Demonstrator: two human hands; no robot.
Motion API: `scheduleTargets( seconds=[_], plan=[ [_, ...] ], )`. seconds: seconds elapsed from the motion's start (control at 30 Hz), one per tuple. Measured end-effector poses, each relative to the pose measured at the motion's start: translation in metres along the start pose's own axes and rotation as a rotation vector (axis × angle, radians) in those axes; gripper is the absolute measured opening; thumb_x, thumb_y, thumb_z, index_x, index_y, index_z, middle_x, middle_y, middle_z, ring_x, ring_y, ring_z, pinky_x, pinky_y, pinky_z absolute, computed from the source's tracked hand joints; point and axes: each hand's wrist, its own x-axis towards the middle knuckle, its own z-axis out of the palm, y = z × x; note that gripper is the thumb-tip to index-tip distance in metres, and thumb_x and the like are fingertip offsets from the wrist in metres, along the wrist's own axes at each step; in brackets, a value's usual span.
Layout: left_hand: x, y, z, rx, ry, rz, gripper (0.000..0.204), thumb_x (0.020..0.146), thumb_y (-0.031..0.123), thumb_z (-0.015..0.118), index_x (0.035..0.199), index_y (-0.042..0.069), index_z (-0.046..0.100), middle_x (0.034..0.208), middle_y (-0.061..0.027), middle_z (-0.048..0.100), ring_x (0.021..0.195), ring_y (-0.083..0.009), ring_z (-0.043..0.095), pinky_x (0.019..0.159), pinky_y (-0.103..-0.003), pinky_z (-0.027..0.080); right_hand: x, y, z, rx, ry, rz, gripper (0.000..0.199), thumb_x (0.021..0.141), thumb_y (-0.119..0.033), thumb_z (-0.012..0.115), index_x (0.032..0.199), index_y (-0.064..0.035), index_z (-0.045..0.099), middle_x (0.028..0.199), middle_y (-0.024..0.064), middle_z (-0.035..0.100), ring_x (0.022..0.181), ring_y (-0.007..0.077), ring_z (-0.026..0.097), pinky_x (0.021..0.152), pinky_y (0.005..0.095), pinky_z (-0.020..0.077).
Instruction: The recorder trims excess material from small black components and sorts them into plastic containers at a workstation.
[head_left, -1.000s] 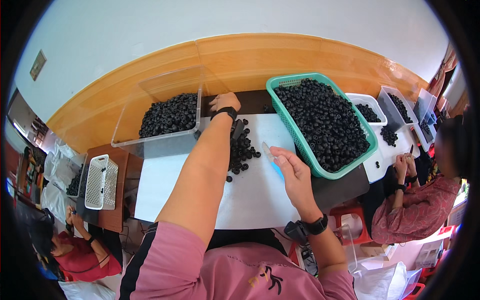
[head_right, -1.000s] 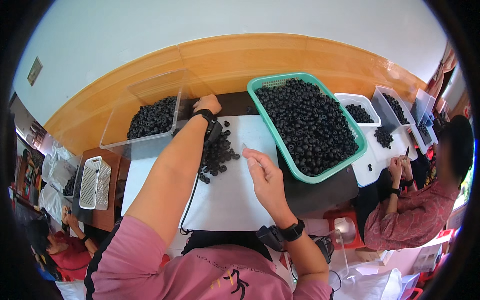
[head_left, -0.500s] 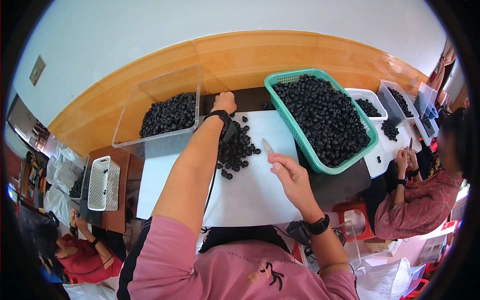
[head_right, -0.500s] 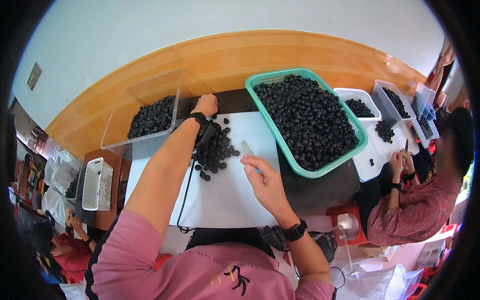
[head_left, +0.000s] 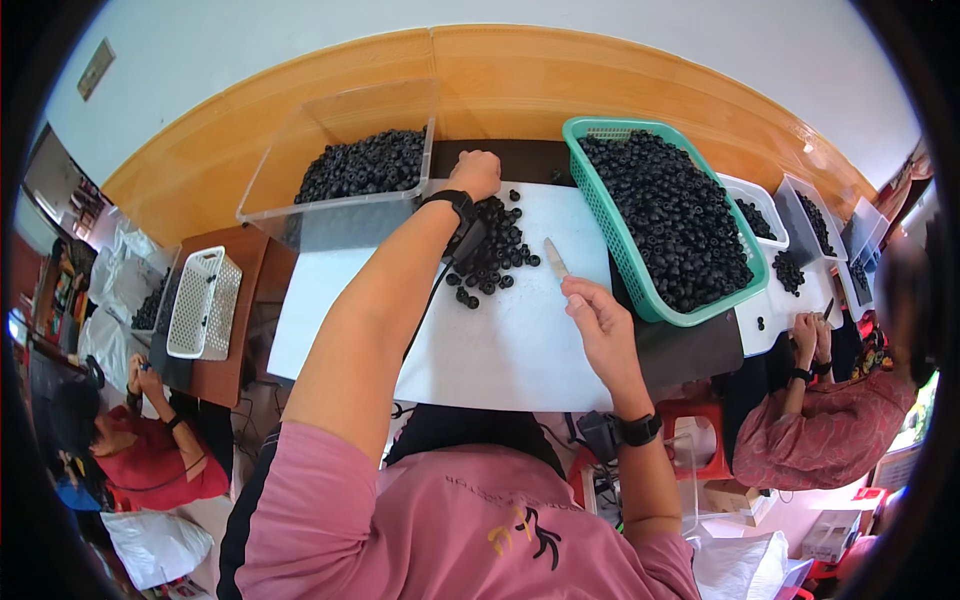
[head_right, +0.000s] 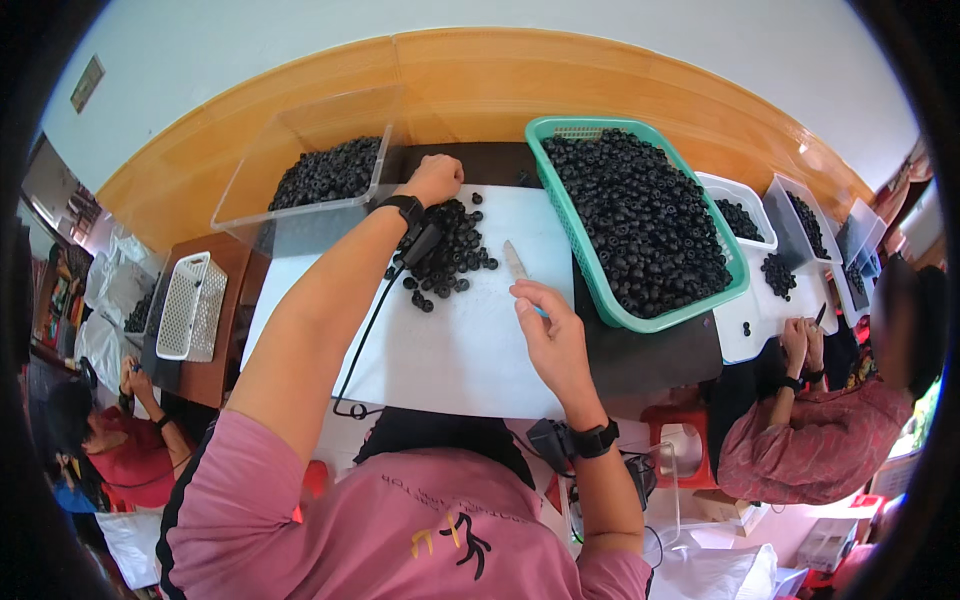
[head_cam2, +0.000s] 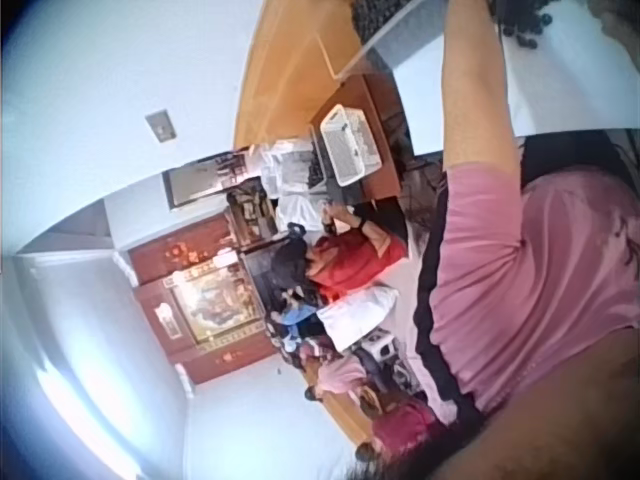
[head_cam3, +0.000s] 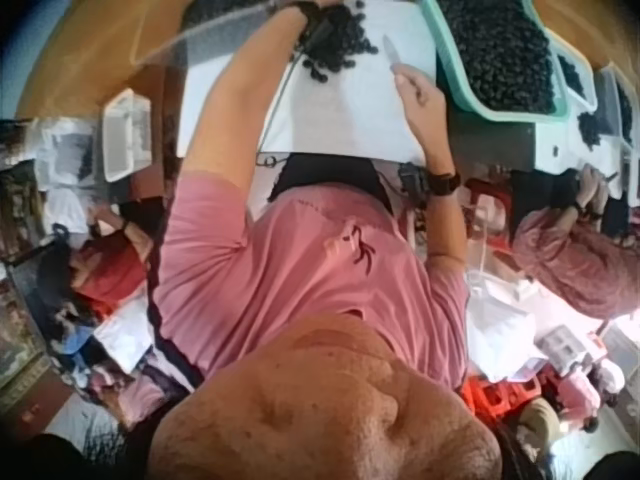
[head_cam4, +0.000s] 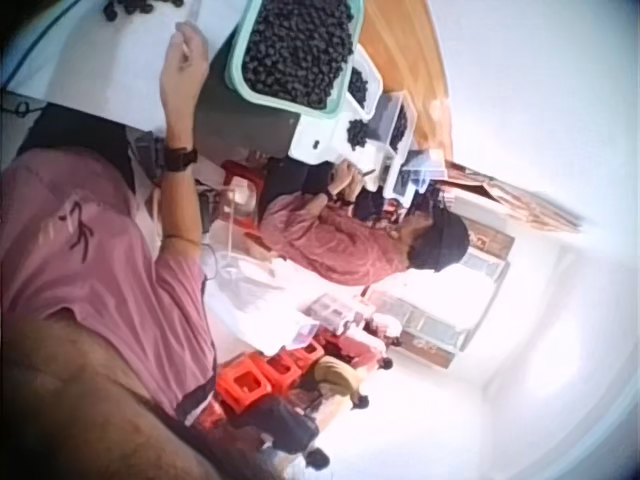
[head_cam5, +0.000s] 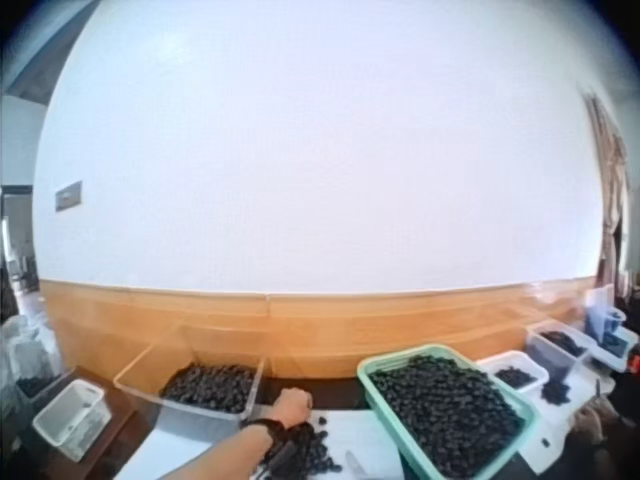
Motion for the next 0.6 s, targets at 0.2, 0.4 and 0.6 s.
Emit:
scheduleTargets(
  seconds=[0.2,0.4,0.6],
  plan=[
    [-0.017,0.033,-0.02,0.03,-0.07,-0.16,0.024,0.082,0.006,0.061,0.103,-0.003,0.068,0.12,-0.0238,0.057,0.113,-0.0411,0.053,0.093,-0.047,0.048,-0.003,0.012,-0.01,-0.021,-0.021,0.057,0.024,0.096,-0.013,0.054,0.113,0.0018,0.062,0.116,0.0087,0.062,0.101,0.013,0.058,0.085,0.0277,0.0477],
    [-0.002,0.032,-0.016,-0.028,-0.161,-0.266,0.02,0.085,0.007,0.06,0.099,-0.002,0.069,0.117,-0.0244,0.06,0.112,-0.0411,0.054,0.091,-0.047,0.049,-0.006,0.01,-0.015,-0.063,-0.048,0.091,0.027,0.097,-0.013,0.053,0.116,0.0041,0.06,0.116,0.0095,0.061,0.106,0.0147,0.058,0.089,0.0309,0.0496],
    [0.0,0.013,-0.004,-0.205,-0.047,-0.153,0.017,0.081,0.009,0.061,0.091,0.001,0.072,0.105,-0.0225,0.066,0.104,-0.0402,0.059,0.09,-0.047,0.048,-0.008,0.008,-0.011,-0.098,-0.055,0.04,0.024,0.096,-0.012,0.053,0.112,0.0041,0.061,0.118,0.0096,0.061,0.105,0.0144,0.057,0.089,0.0283,0.0475]
  ],
)
